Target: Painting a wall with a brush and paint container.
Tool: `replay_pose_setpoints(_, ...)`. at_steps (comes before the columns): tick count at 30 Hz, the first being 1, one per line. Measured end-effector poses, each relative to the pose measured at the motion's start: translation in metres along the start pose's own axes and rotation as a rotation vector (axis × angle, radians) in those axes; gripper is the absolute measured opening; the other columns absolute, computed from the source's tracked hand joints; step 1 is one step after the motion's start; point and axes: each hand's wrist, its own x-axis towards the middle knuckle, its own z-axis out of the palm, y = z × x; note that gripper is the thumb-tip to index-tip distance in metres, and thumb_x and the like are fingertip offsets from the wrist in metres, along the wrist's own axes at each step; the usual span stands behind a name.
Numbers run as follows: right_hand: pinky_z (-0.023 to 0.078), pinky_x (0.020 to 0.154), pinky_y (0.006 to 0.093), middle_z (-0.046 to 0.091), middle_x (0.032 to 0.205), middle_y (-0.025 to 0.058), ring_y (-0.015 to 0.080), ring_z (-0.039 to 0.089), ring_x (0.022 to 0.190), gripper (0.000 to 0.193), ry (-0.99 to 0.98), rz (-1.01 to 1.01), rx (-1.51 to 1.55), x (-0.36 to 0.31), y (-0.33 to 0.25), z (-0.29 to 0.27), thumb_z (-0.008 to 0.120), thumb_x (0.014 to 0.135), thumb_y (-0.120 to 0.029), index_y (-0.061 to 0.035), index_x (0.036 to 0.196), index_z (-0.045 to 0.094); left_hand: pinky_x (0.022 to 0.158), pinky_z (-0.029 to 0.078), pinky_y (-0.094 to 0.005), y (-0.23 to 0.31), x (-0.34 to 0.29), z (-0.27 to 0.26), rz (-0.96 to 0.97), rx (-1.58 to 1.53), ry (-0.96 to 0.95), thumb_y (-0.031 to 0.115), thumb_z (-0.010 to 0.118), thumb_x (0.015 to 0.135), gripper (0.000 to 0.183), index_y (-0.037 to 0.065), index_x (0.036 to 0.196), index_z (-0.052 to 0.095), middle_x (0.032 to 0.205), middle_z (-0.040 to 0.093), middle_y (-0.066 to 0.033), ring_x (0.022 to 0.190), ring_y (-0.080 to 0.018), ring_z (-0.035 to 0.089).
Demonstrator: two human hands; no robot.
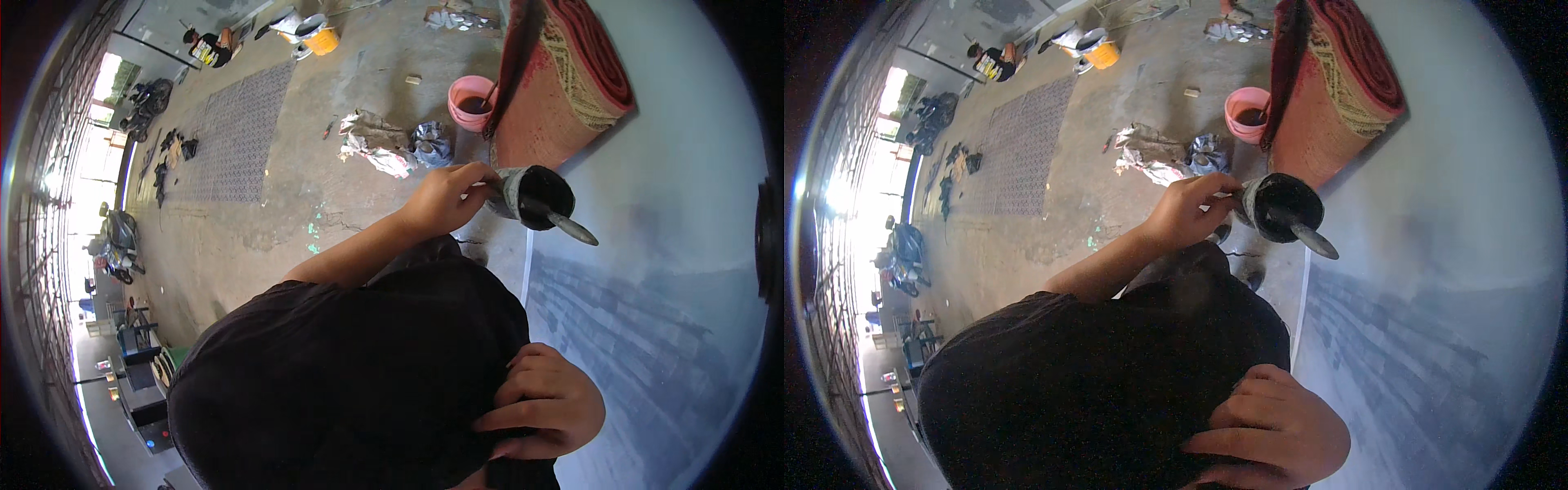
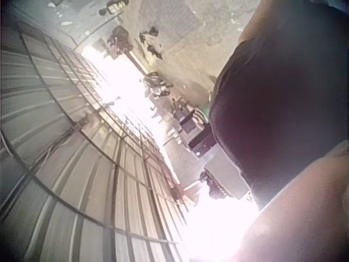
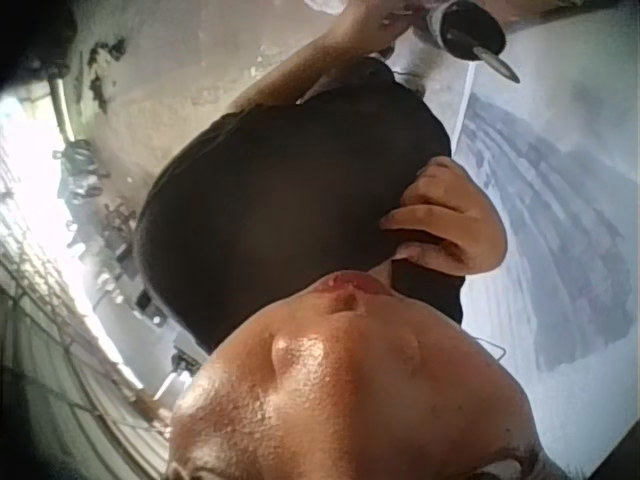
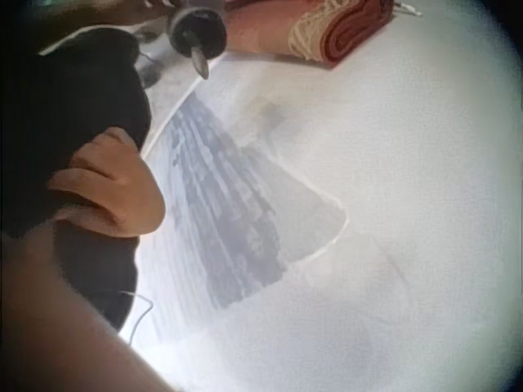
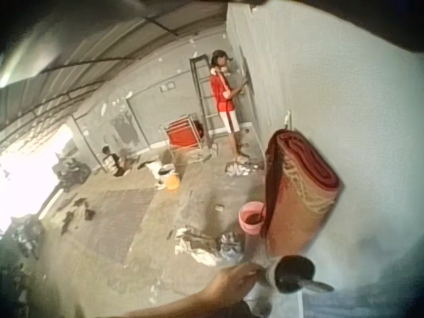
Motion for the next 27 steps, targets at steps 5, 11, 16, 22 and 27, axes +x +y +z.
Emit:
replay_pose_setpoints(5, 0.041, 0.077, 0.0346, 0.06, 0.085, 0.0045, 0.0207, 0.056, 0.074, 0.039, 0.085, 0.002, -0.023, -0.01, -0.002, 0.004, 0.088, 0.072, -0.029, -0.0066, 0.101, 0.077, 0.079, 0.06, -0.0346, 0.009, 0.012, 0.011, 0.038, -0.006, -0.056, -0.002, 0.062, 0.089, 0.024, -0.002, 0.113, 0.061, 0.098, 0.071, -0.0157, 0.091, -0.0247, 0.074)
replay_pose_setpoints(11, 0.041, 0.076, 0.0347, 0.061, 0.085, 0.0049, 0.0206, 0.057, 0.073, 0.039, 0.104, -0.001, -0.043, -0.016, -0.001, 0.001, 0.088, 0.072, -0.03, -0.0068, 0.101, 0.077, 0.08, 0.06, -0.0344, 0.008, 0.018, 0.016, 0.061, 0.01, -0.079, -0.002, 0.063, 0.089, 0.024, -0.002, 0.113, 0.061, 0.099, 0.071, -0.0163, 0.093, -0.025, 0.074)
replay_pose_setpoints(16, 0.04, 0.072, 0.0357, 0.061, 0.079, 0.0039, 0.0184, 0.055, 0.068, 0.033, 0.321, -0.066, -0.046, -0.031, 0.01, -0.004, 0.088, 0.073, -0.025, -0.0042, 0.096, 0.075, 0.08, 0.06, -0.034, 0.008, 0.024, 0.019, 0.046, -0.009, -0.097, -0.004, 0.062, 0.089, 0.025, -0.003, 0.114, 0.061, 0.1, 0.071, -0.0165, 0.094, -0.0252, 0.074)
replay_pose_setpoints(22, 0.034, 0.06, 0.0347, 0.067, 0.077, 0.0066, 0.0165, 0.057, 0.065, 0.015, 0.81, 0.024, -0.041, -0.047, 0.024, -0.003, 0.076, 0.072, -0.004, -0.0022, 0.086, 0.072, 0.08, 0.06, -0.034, -0.003, 0.033, 0.02, 0.057, -0.075, -0.089, -0.005, 0.062, 0.088, 0.025, -0.003, 0.113, 0.061, 0.1, 0.071, -0.0165, 0.094, -0.025, 0.074)
replay_pose_setpoints(27, 0.038, 0.059, 0.0324, 0.069, 0.079, 0.0081, 0.017, 0.058, 0.065, 0.016, 0.818, 0.106, -0.044, -0.031, 0.029, -0.008, 0.074, 0.074, -0.002, -0.0024, 0.09, 0.072, 0.078, 0.06, -0.0347, -0.01, 0.043, 0.014, 0.051, -0.046, -0.093, -0.004, 0.062, 0.089, 0.023, -0.002, 0.112, 0.061, 0.097, 0.071, -0.0166, 0.091, -0.0254, 0.074)
